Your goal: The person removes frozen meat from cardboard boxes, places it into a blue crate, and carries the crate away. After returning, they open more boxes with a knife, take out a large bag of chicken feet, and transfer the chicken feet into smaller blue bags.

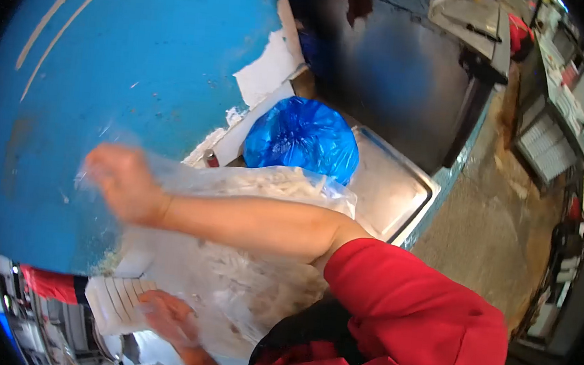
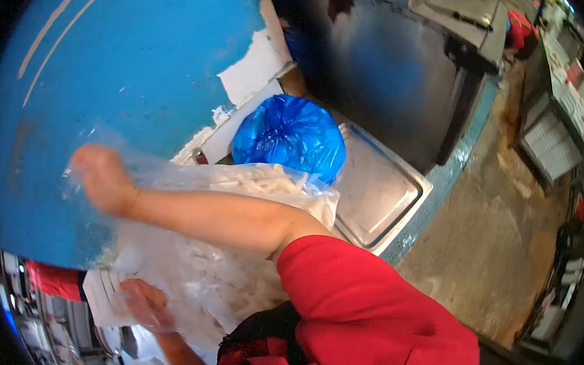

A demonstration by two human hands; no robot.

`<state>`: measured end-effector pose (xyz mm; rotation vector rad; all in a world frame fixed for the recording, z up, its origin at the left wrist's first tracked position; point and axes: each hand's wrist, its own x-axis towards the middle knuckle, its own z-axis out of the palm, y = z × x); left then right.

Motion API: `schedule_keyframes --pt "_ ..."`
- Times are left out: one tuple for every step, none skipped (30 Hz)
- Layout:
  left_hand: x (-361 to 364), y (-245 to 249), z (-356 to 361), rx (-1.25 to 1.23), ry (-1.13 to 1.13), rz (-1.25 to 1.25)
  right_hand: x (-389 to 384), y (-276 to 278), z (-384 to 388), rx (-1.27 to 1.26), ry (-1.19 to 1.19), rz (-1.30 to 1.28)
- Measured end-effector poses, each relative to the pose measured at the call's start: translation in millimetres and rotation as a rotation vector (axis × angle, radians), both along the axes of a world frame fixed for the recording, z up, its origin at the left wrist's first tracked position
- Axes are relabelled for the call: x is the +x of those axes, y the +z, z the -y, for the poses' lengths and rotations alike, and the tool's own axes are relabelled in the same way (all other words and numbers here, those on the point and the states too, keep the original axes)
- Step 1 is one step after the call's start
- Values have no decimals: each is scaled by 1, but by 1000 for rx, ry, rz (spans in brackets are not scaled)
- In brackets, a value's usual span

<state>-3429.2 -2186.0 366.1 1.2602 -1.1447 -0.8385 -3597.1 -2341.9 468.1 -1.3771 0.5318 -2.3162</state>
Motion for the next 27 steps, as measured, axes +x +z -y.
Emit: schedule_keyframes --pt "-20 -1 -5 35 -119 58 6 6 -9 -14 21 -14" --pt "-32 -7 -7 50 -143 74 7 8 -12 -32 47 -33" --pt "-40 -18 -4 49 -231 63 3 5 -7 -29 32 -25" --pt "-46 -32 1 34 -311 41 -1 4 -4 -60 123 -50" --pt "-54 -48 7 15 -381 9 -5 3 -2 -92 224 -88" --pt "-62 -66 12 -2 -452 -25 -11 -3 5 -98 228 -105" --pt "-69 -80 14 -13 -527 -54 -21 -16 17 -44 181 -212" --pt "-75 -90 14 -21 -568 -65 -32 -29 26 11 131 -309" --pt "-81 -100 14 -29 -609 -78 -49 -43 29 58 73 -389" --pt "-90 -108 16 103 -575 49 -73 -58 28 100 12 -473" --pt "-94 -105 18 153 -556 109 -100 -70 22 192 -60 -523" --pt "-98 -101 21 204 -539 169 -129 -81 13 272 -157 -612" --pt "-97 -86 19 65 -615 469 -157 -95 5 360 -195 -652" --pt "-96 -77 17 -75 -673 771 -185 -102 -10 472 -214 -691" --pt "-86 -87 16 -84 -631 719 -209 -119 -20 509 -255 -721" --pt "-82 -80 14 -101 -623 718 -233 -138 -32 574 -253 -792" --pt "-77 -68 10 33 -606 650 -256 -163 -44 538 -298 -860" --pt "-71 -59 7 167 -585 579 -274 -185 -60 541 -316 -965" --pt "-67 -54 7 91 -535 580 -289 -203 -77 544 -332 -1069" --pt "-53 -56 11 86 -524 582 -293 -216 -98 742 -348 -1200" --pt "-33 -63 15 -34 -548 816 -296 -230 -117 946 -361 -1326" --pt "-15 -68 15 -153 -569 1049 -308 -265 -124 1006 -218 -1419" --pt "-2 -68 10 -154 -559 1050 -323 -296 -122 1062 -72 -1512" --pt "8 -68 2 -100 -543 1201 -339 -300 -120 1046 -72 -1522" --pt "9 -63 -5 -43 -521 1350 -356 -297 -113 1054 186 -1479" --pt "10 -56 -15 -46 -498 1345 -372 -294 -100 1053 440 -1427" --pt "7 -40 -30 101 -478 1394 -370 -206 -99 1463 654 -1270"
